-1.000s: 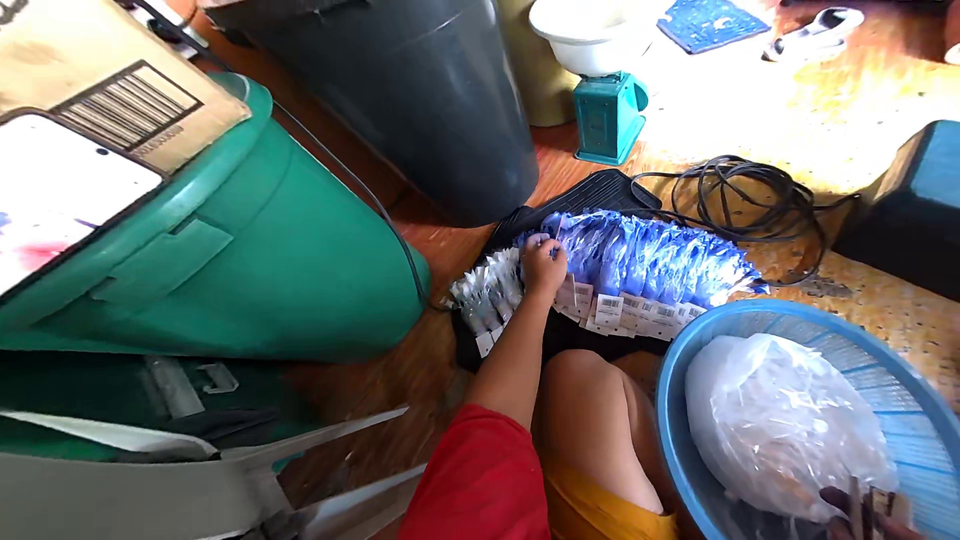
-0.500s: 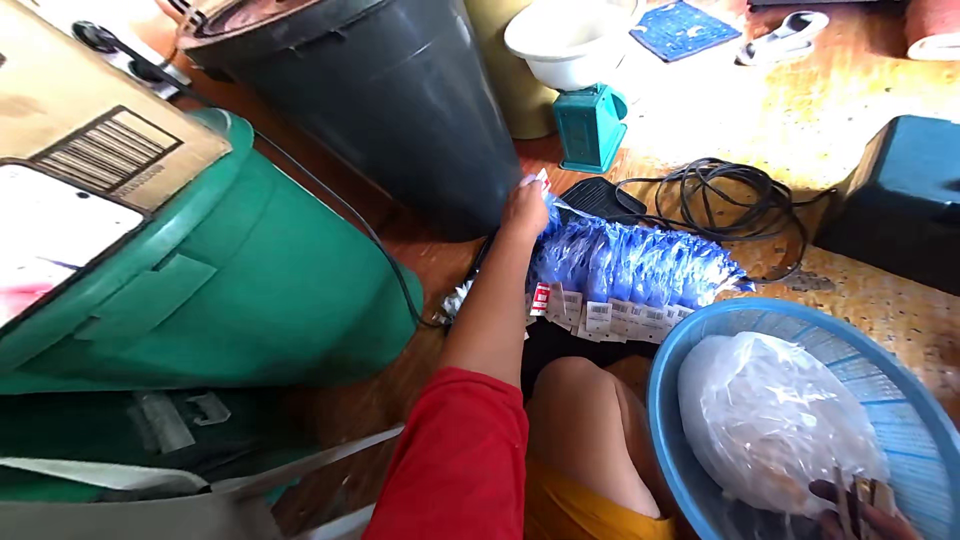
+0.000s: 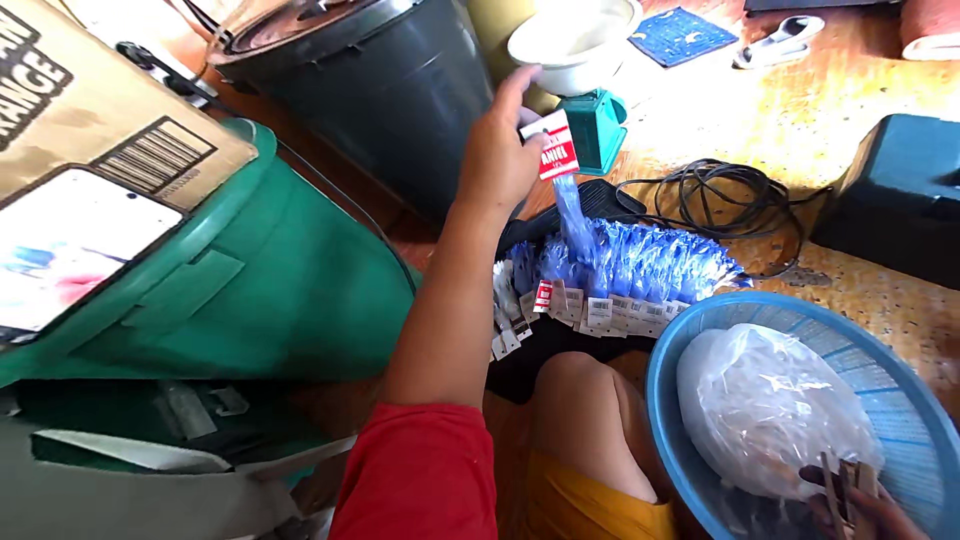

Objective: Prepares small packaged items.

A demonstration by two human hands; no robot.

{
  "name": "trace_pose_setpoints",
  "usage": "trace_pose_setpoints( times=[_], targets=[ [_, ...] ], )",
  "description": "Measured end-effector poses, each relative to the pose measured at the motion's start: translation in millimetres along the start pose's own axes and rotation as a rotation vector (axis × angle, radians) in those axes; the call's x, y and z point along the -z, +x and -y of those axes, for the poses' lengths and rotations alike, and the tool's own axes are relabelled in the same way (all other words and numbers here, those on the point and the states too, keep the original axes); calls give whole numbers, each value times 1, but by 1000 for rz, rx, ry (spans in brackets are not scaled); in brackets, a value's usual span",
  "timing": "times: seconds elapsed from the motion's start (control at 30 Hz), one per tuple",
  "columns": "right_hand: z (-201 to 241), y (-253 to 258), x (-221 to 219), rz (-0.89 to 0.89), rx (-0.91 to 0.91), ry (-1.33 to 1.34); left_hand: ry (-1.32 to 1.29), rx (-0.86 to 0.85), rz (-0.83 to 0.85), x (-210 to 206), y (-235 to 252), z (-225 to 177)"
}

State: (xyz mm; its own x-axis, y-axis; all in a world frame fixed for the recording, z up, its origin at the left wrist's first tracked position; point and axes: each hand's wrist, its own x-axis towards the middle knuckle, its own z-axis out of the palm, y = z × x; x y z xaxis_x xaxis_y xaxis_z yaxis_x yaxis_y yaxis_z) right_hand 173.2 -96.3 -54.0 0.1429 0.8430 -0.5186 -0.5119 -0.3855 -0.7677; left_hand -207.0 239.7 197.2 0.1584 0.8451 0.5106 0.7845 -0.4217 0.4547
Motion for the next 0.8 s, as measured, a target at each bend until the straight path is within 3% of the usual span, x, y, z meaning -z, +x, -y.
trace_pose_setpoints(
  times=[0.1, 0.2, 0.4, 0.47, 0.53, 0.7, 0.8],
  targets=[
    [8, -7, -14, -51, 7, -52, 38, 23, 187, -16, 5, -10],
    [5, -5, -11, -82, -8, -35, 43, 38, 241, -44, 10, -16],
    [-12, 4, 14, -2, 29, 35, -105, -192, -199, -67, -9, -21],
    [-11, 4, 14, -10, 27, 32, -91, -280, -249, -76, -32, -14],
    [-12, 5, 13, -16, 13, 24, -28, -273, -142, -92, -69, -4],
    [-12, 6, 13, -5, 5, 16, 115, -196, 483, -157, -160, 44],
    [-12, 5, 12, 6, -1, 13, 77, -163, 625, -172, -173, 57]
  ],
)
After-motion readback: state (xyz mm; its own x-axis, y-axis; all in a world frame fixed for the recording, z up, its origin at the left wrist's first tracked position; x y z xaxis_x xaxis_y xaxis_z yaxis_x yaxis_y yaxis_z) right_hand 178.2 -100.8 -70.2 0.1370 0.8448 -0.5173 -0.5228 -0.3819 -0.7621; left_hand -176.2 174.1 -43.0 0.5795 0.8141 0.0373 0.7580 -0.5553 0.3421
